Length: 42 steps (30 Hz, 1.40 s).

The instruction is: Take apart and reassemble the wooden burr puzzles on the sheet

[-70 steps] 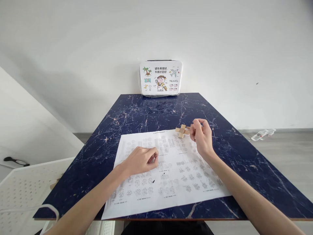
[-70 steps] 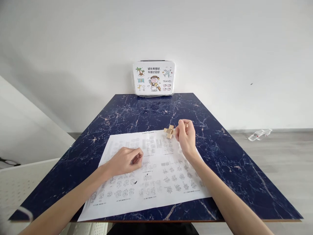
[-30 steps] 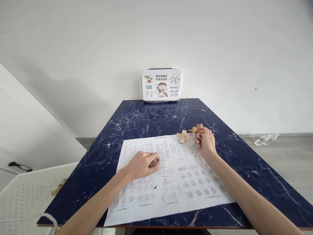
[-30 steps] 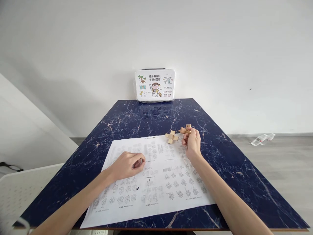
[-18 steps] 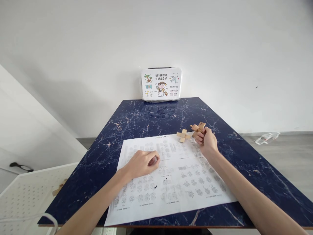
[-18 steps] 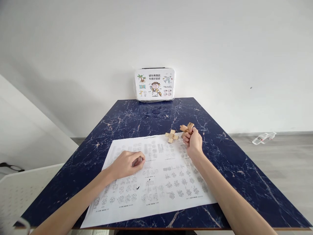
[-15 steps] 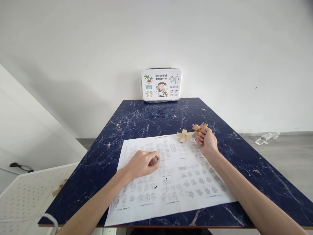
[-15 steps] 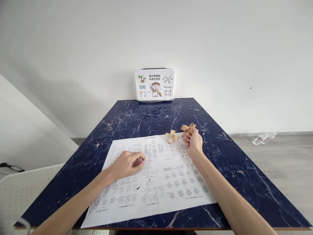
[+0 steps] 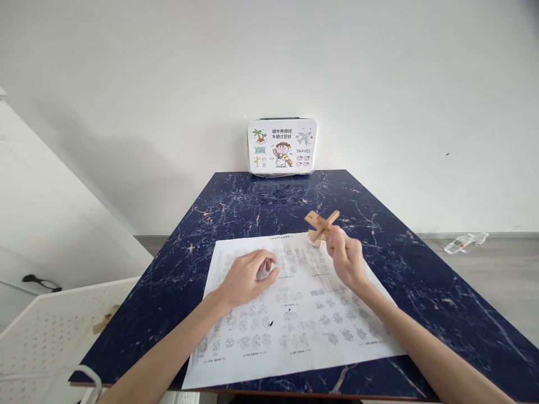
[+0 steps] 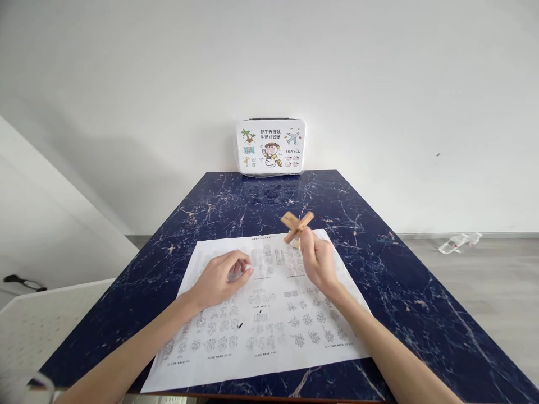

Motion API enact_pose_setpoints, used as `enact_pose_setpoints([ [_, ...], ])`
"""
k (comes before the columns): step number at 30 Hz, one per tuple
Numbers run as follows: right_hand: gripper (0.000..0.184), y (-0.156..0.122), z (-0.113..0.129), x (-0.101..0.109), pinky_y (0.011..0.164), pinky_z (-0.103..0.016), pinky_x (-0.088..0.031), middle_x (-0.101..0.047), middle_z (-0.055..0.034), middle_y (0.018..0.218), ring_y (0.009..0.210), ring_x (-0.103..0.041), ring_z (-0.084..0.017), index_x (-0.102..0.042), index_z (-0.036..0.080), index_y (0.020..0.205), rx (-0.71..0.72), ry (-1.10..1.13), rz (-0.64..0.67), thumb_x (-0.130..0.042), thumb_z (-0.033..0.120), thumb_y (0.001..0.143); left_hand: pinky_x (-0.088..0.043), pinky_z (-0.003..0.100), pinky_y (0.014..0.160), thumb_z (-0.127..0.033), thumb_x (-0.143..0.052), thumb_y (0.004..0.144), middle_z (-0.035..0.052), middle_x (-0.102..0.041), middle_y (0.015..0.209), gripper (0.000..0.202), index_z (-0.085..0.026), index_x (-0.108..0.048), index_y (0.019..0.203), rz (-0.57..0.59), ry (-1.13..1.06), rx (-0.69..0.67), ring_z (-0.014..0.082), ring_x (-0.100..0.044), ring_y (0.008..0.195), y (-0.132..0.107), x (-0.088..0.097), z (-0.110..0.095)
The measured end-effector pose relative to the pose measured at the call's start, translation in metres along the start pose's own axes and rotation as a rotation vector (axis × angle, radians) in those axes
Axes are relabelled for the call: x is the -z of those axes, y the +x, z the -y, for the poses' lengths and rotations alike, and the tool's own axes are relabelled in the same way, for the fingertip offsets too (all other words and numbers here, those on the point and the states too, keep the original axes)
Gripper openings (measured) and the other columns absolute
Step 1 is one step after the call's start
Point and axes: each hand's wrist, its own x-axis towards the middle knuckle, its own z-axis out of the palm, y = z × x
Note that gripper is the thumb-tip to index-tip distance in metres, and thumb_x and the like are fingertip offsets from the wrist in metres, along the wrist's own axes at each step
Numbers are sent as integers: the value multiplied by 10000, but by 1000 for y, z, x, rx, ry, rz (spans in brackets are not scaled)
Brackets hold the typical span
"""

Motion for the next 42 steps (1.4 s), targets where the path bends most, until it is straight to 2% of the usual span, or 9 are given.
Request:
enact_pose_setpoints([
  [2,658,-11,5,-6,464,-312,-182,-329,29,483,443,-273,-107,-308,241,564,58,-61,147,-368,655,1072,-558,382,851,-397,-676,972,64,-679,1119,320,-251,-554,1229,-68,-71,23,207,-666,949,2,2,-2],
  [4,650,-20,12,-11,485,-313,-201,-350,25,490,447,-288,-108,-343,233,572,112,-67,284,-360,639,1080,-537,469,986,-453,-775,900,124,-590,1382,631,-283,-454,1417,-99,-149,15,273,-625,1169,4,3,-3],
  [7,615,-31,23,-17,508,-308,-224,-366,27,524,459,-286,-110,-392,225,600,106,-10,534,-347,572,1105,-467,574,1120,-515,-906,757,157,-413,1606,1032,-337,-305,1577,-40,-249,4,350,-509,1388,4,4,-5],
  [9,615,-36,28,-20,510,-306,-230,-343,31,531,469,-276,-114,-367,226,604,72,26,619,-316,574,1109,-432,610,1162,-538,-953,679,150,-368,1655,1161,-367,-280,1609,33,-293,-9,380,-454,1454,3,5,-7],
  [13,619,-39,31,-22,524,-308,-238,-307,37,555,509,-257,-122,-319,227,611,-5,94,720,-289,597,1106,-443,592,1170,-517,-938,711,115,-488,1594,1034,-386,-384,1575,114,-301,-19,371,-498,1438,2,6,-11],
  [16,573,-37,32,-21,537,-305,-256,-339,43,584,525,-273,-124,-369,229,661,-32,158,763,-321,587,1106,-483,559,1136,-479,-934,715,109,-569,1513,934,-342,-463,1510,65,-281,2,345,-576,1349,3,7,-12],
  [20,392,-34,34,-21,548,-291,-316,-452,46,658,543,-360,-128,-482,244,877,-118,277,731,-375,539,1113,-523,543,1078,-452,-931,708,105,-604,1451,898,-310,-479,1471,-38,-255,19,311,-630,1230,4,7,-9],
  [25,254,-32,34,-24,511,-273,-277,-443,86,645,528,-357,-132,-463,273,1198,-200,312,674,-467,505,1094,-543,530,1045,-450,-944,691,108,-612,1398,898,-294,-485,1447,-10,-261,-3,303,-633,1190,5,4,-10],
  [42,214,-29,30,-24,667,-333,-441,-590,26,735,681,-564,-173,-527,245,1141,-94,211,611,-499,450,1087,-533,521,1049,-413,-939,697,102,-584,1426,911,-331,-462,1470,-80,-115,-74,309,-624,1208,3,7,-5],
])
